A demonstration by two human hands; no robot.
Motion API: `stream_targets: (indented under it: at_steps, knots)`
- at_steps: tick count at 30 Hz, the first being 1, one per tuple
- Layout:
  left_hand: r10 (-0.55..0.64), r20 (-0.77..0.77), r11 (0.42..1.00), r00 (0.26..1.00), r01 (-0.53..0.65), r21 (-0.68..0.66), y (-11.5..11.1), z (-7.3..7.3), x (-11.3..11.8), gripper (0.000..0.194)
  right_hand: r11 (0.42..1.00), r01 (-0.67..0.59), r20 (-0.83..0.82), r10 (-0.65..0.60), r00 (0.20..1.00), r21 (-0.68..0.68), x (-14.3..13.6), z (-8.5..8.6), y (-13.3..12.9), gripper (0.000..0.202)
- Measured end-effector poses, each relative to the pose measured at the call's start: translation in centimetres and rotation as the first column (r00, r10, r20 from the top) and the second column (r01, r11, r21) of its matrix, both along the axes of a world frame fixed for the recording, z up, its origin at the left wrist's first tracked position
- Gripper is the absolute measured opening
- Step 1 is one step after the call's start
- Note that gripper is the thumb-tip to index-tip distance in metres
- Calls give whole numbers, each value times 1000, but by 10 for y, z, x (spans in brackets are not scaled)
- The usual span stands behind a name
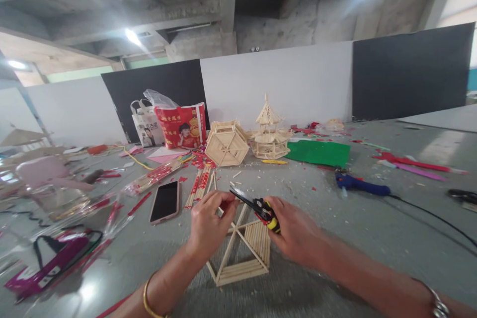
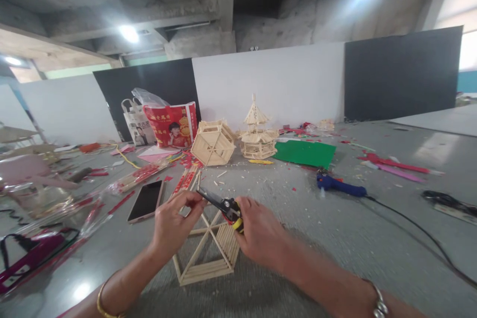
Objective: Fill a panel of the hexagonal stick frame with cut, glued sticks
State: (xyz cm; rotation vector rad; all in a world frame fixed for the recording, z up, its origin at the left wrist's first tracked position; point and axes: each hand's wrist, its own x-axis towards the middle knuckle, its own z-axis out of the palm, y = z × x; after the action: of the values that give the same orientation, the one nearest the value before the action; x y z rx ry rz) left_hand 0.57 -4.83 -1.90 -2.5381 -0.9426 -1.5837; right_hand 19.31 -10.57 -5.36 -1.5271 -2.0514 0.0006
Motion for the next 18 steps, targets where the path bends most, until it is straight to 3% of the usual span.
stream_targets:
  at_steps: [10,18]
  knots:
    - [-25,-37,999,999,26,34,0,-1,-1,10,999,5,1,-5,1000,-51,4,4,1,45]
    - [-1,-20,996,1000,-1,-95,0,-2,6,9,998,17,40,-15,999,-67,14,4,4,38]
